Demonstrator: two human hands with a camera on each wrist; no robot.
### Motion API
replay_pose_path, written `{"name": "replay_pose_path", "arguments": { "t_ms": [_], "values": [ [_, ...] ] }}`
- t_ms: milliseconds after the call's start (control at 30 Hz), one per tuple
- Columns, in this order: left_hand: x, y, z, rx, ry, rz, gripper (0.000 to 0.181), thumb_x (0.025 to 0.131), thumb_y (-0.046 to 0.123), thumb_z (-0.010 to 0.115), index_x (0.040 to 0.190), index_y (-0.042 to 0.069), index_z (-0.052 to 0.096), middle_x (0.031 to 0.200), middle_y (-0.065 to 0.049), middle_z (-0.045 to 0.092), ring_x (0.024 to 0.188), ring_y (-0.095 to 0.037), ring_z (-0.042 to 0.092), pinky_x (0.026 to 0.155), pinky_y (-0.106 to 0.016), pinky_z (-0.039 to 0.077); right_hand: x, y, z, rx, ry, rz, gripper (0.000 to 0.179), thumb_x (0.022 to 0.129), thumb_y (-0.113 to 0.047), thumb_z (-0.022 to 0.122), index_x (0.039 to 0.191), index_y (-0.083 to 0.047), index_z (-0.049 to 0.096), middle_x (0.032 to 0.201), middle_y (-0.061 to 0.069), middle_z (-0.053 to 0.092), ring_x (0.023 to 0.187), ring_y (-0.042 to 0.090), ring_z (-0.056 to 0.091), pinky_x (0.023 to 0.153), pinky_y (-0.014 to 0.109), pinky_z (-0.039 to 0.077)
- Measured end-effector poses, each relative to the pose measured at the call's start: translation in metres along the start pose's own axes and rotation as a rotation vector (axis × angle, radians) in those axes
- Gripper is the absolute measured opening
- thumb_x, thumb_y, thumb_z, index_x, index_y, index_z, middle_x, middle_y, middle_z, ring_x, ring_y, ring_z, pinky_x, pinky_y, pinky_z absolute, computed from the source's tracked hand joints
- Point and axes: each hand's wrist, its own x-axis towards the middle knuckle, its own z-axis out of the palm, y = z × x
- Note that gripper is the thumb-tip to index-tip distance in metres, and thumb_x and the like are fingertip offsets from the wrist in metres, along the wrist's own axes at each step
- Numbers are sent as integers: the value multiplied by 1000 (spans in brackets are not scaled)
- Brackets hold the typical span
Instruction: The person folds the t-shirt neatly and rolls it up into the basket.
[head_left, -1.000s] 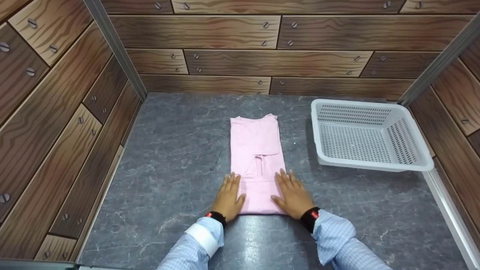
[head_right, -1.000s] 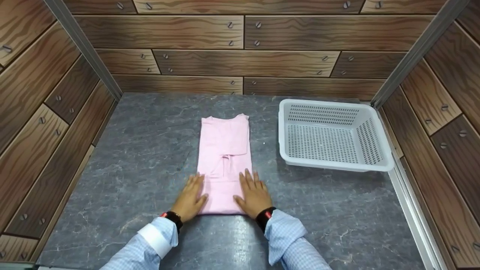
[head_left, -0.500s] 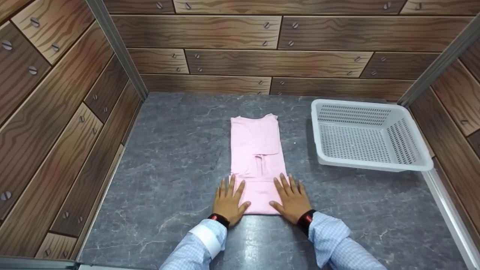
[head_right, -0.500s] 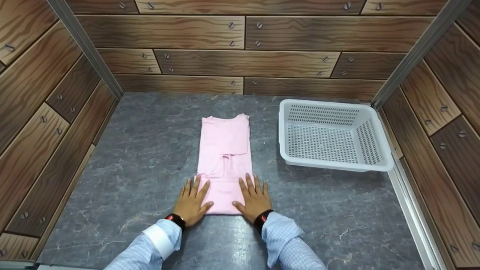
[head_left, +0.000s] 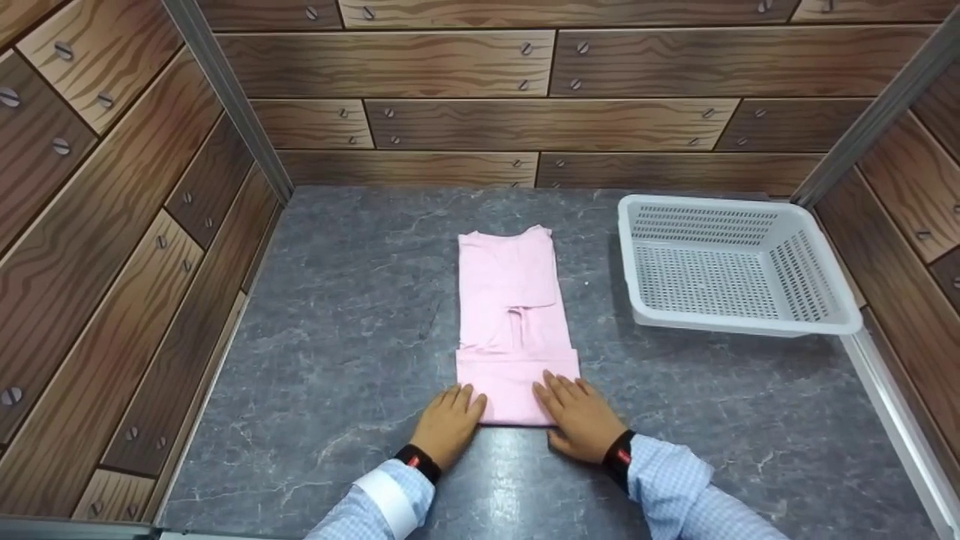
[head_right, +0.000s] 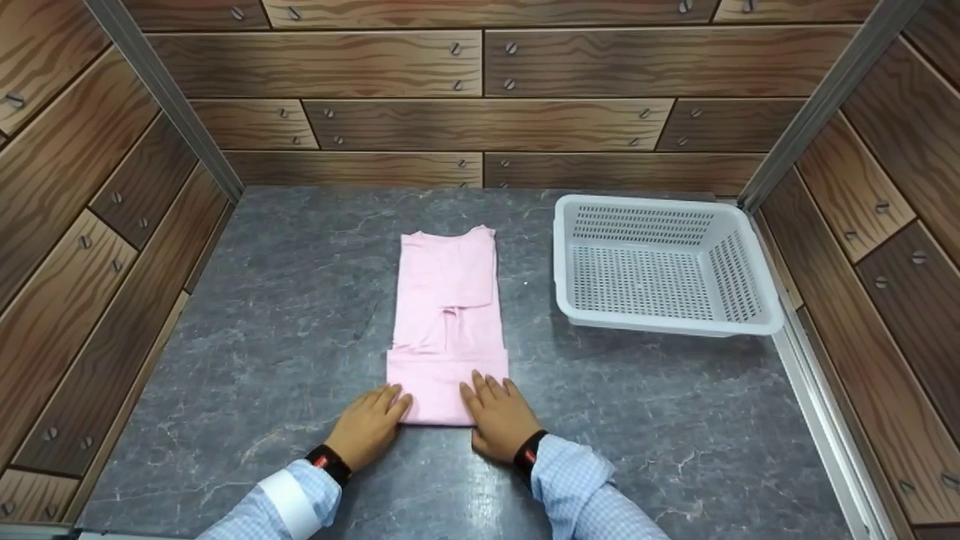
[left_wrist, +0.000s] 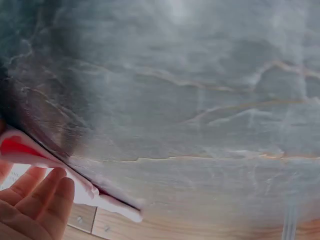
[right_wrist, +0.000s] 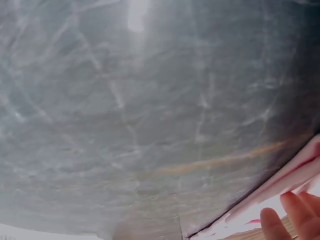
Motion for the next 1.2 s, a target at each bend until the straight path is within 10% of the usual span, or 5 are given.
{"name": "replay_pose_path", "arguments": {
  "t_ms": [333, 533, 1200],
  "values": [
    [10, 11, 6, 48, 186, 66, 18, 86, 20, 55, 95, 16, 70, 97, -1, 72, 88, -19, 69, 76, -31, 55, 7, -7, 12, -54, 168, -32, 73, 68, -25, 72, 136, -2, 55, 134, 22, 59, 114, 36, 60, 97, 51, 46],
    [20, 6, 2, -71, 216, 0, 14, 84, 18, 59, 91, 19, 71, 92, 4, 72, 85, -16, 69, 75, -29, 56, 6, 6, 13, -43, 190, -22, 78, 64, -18, 75, 138, -7, 54, 133, 19, 59, 116, 38, 58, 97, 56, 45],
    [11, -23, -7, -336, 162, 49, 23, 80, 17, 74, 102, 20, 71, 100, 3, 72, 94, -15, 69, 86, -32, 54, -3, 47, -9, 288, 235, 9, 51, 66, -3, 76, 116, -10, 72, 116, 8, 72, 113, 34, 65, 96, 50, 48]
  ]
}}
